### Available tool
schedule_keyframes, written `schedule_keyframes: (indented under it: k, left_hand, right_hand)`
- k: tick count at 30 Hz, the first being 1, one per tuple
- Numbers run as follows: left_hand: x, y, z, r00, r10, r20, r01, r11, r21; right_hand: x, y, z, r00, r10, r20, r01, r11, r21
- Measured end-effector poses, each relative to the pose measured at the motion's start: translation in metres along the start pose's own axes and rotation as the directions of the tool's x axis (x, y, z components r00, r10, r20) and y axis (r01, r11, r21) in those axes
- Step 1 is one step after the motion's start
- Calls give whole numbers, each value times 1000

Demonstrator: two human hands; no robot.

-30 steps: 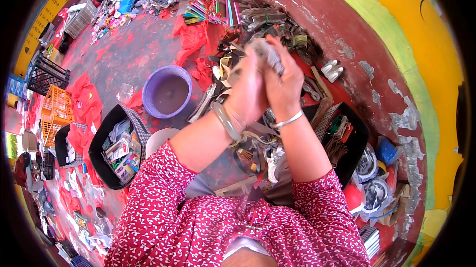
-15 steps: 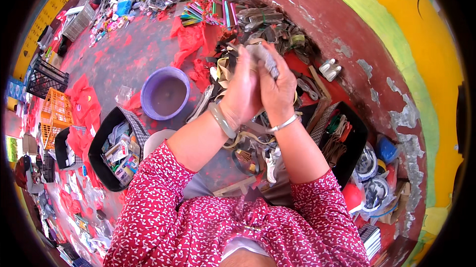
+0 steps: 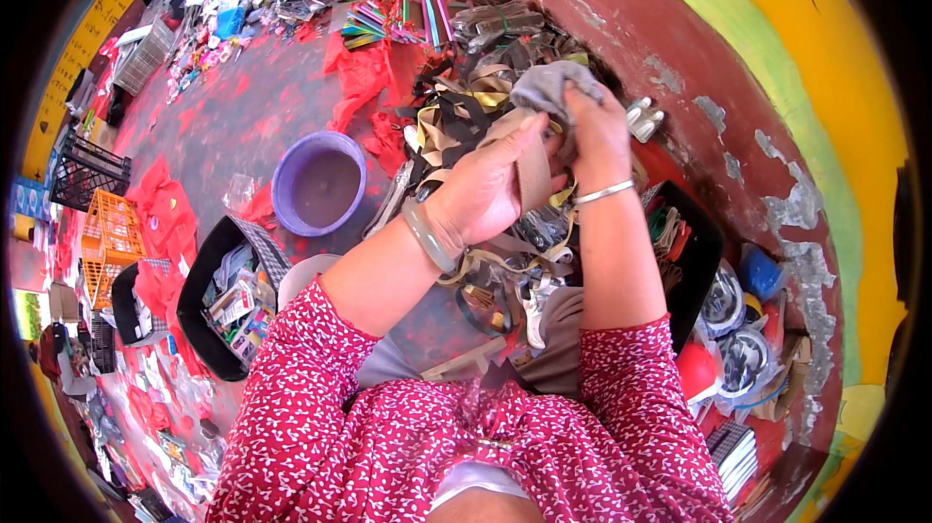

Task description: The person sorts through scrap materials on the floor, uses a cloth to wipe down a brown strap and then a black strap, and rinses the cloth in a bucket of water.

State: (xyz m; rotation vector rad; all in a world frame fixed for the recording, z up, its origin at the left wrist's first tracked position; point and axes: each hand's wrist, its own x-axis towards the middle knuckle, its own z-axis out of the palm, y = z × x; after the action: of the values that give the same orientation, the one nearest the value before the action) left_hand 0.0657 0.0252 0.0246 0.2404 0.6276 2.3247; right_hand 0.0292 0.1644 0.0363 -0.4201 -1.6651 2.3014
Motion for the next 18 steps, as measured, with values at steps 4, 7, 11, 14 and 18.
schedule_keyframes:
  k: [4,7,11,14,18]
  left_hand:
    - [4,29,2,999,32,-8,-32,999,-43]
    - [5,55,-2,991,123,60,-115,984,-133]
    - [1,75,5,979,173,110,-136,949,-283]
    - [-2,83,2,974,203,100,-159,930,-332]
    - [5,96,-15,966,257,25,-239,927,-288]
  right_hand:
    - [12,-18,-41,995,15,98,-36,976,215]
    - [0,-35,-48,874,163,457,-182,983,-3]
    - [-10,-5,-30,634,308,709,-187,951,-246]
    - [-27,3,-4,518,426,742,-208,904,-373]
    - [-28,12,2,517,453,726,-193,888,-416]
